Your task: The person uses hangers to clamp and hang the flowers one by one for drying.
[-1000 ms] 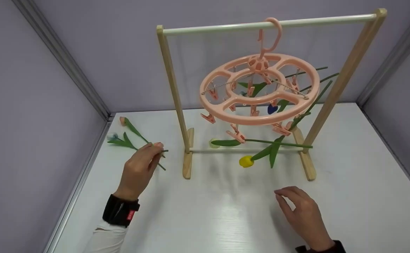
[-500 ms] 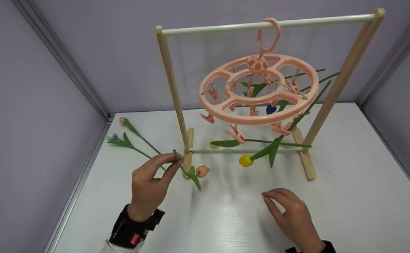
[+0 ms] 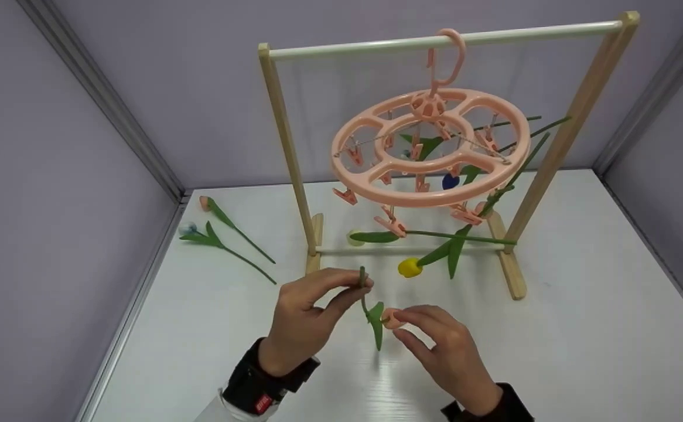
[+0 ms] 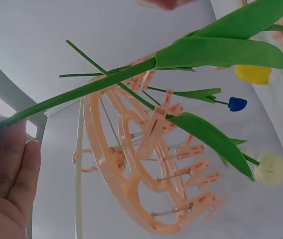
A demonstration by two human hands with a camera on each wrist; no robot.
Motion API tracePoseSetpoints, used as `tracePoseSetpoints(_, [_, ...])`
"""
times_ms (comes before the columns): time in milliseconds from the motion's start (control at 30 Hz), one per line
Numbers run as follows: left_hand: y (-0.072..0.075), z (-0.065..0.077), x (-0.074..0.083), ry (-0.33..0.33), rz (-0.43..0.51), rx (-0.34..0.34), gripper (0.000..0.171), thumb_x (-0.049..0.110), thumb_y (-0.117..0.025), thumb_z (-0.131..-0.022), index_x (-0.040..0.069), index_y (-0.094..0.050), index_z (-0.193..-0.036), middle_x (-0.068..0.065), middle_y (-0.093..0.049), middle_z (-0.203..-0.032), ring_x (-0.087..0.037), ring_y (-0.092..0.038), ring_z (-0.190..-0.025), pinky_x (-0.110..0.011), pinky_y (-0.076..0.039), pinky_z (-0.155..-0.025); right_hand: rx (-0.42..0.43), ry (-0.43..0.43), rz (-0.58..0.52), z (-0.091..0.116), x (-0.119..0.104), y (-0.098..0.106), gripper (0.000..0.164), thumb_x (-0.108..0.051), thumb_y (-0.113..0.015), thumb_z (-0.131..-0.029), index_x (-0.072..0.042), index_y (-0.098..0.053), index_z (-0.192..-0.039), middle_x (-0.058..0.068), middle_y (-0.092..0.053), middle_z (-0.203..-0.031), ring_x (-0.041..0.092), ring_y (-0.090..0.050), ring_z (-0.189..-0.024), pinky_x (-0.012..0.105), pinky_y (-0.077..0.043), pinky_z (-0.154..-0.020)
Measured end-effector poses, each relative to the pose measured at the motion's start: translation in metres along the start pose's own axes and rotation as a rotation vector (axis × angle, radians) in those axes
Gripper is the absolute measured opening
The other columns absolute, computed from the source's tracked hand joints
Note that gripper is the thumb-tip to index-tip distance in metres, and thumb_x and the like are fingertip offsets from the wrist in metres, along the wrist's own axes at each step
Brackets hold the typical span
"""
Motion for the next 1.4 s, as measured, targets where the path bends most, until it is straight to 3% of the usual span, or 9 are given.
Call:
tracePoseSetpoints(200, [-0.014, -0.008, -0.003, 0.0, 0.06, -0.008, 0.025, -0.018, -0.066, -0.072, -0.008, -0.063, -0.095, -0.015, -0.067, -0.087, -0.021, -0.066, -0.082, -0.03, -0.054, -0.07, -0.052, -0.012, -0.089, -0.007, 0.001, -0.011, 0.044, -0.009, -0.074, -0.076, -0.016, -0.061, -0.117, -0.005, -0.057, -0.112, 0.008, -0.057, -0.096, 0.015, -0.048, -0.073])
tracePoseSetpoints(433, [-0.023, -0.009, -0.012, 0.04, 0.105, -0.015, 0.023, -0.017, -0.065, -0.074, -0.008, -0.062, -0.096, -0.015, -0.066, -0.088, -0.02, -0.065, -0.083, -0.032, -0.054, -0.069, -0.072, -0.057, -0.12, -0.007, 0.007, -0.013, 0.033, -0.012, -0.071, -0.08, -0.018, -0.064, -0.111, -0.003, -0.058, -0.107, 0.007, -0.058, -0.083, 0.014, -0.049, -0.062])
tracePoseSetpoints(533, [-0.024, -0.008, -0.02, 0.074, 0.114, -0.011, 0.024, -0.016, -0.064, -0.075, -0.008, -0.062, -0.098, -0.015, -0.066, -0.09, -0.021, -0.065, -0.085, -0.033, -0.053, -0.071, -0.077, -0.062, -0.104, -0.006, 0.011, -0.012, 0.029, -0.015, -0.07, -0.081, -0.018, -0.065, -0.109, -0.003, -0.06, -0.104, 0.007, -0.058, -0.08, 0.018, -0.05, -0.063])
tracePoseSetpoints(667, [-0.018, -0.006, -0.039, 0.16, 0.078, 0.03, 0.022, -0.011, -0.063, -0.08, -0.004, -0.064, -0.101, -0.014, -0.066, -0.094, -0.021, -0.063, -0.091, -0.037, -0.051, -0.079, -0.058, -0.075, -0.046, -0.003, 0.018, -0.008, 0.027, -0.018, -0.071, -0.08, -0.02, -0.066, -0.107, -0.009, -0.061, -0.1, 0.006, -0.058, -0.088, 0.021, -0.05, -0.07])
tracePoseSetpoints(833, [0.004, -0.001, -0.085, 0.343, -0.039, 0.147, 0.016, 0.0, -0.061, -0.086, -0.001, -0.064, -0.102, -0.008, -0.066, -0.096, -0.018, -0.061, -0.093, -0.036, -0.047, -0.085, -0.053, -0.101, -0.008, 0.001, 0.025, -0.004, 0.023, -0.023, -0.069, -0.082, -0.021, -0.067, -0.104, -0.013, -0.061, -0.098, 0.004, -0.057, -0.093, 0.021, -0.049, -0.076])
tracePoseSetpoints(1033, [0.033, 0.02, -0.175, 0.639, -0.062, 0.21, 0.023, 0.016, -0.062, -0.089, 0.002, -0.061, -0.107, -0.008, -0.064, -0.098, -0.017, -0.059, -0.091, -0.037, -0.047, -0.081, -0.061, -0.121, -0.007, 0.003, 0.028, -0.002, 0.021, -0.028, -0.068, -0.083, -0.019, -0.067, -0.103, -0.011, -0.062, -0.096, 0.005, -0.058, -0.092, 0.024, -0.05, -0.074])
tracePoseSetpoints(1133, [0.04, 0.033, -0.218, 0.778, -0.001, 0.218, 0.03, 0.024, -0.063, -0.087, 0.007, -0.059, -0.111, -0.007, -0.063, -0.101, -0.017, -0.059, -0.094, -0.034, -0.048, -0.082, -0.049, -0.108, -0.004, 0.003, 0.026, -0.001, 0.021, -0.026, -0.069, -0.083, -0.018, -0.068, -0.102, -0.01, -0.063, -0.095, 0.006, -0.058, -0.09, 0.024, -0.051, -0.072])
tracePoseSetpoints(1233, [0.042, 0.038, -0.246, 0.875, 0.087, 0.208, 0.036, 0.029, -0.064, -0.087, 0.009, -0.056, -0.116, -0.008, -0.062, -0.106, -0.018, -0.058, -0.098, -0.034, -0.048, -0.084, -0.048, -0.104, -0.004, 0.003, 0.026, -0.001, 0.021, -0.026, -0.069, -0.082, -0.017, -0.068, -0.102, -0.01, -0.063, -0.095, 0.006, -0.058, -0.09, 0.023, -0.05, -0.073])
tracePoseSetpoints(1400, [0.04, 0.037, -0.269, 0.896, 0.27, 0.219, 0.039, 0.028, -0.062, -0.088, 0.005, -0.051, -0.118, -0.012, -0.06, -0.113, -0.027, -0.054, -0.107, -0.044, -0.044, -0.09, -0.056, -0.103, -0.008, 0.004, 0.026, 0.0, 0.021, -0.026, -0.069, -0.083, -0.019, -0.067, -0.102, -0.011, -0.062, -0.095, 0.005, -0.058, -0.09, 0.021, -0.049, -0.073])
Point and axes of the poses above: each hand's wrist, its own z-axis away from the middle knuckle, its own y-axis out of the back of the hand, x = y × z, the point moved 8 cm from there along -z, towards the middle knuckle
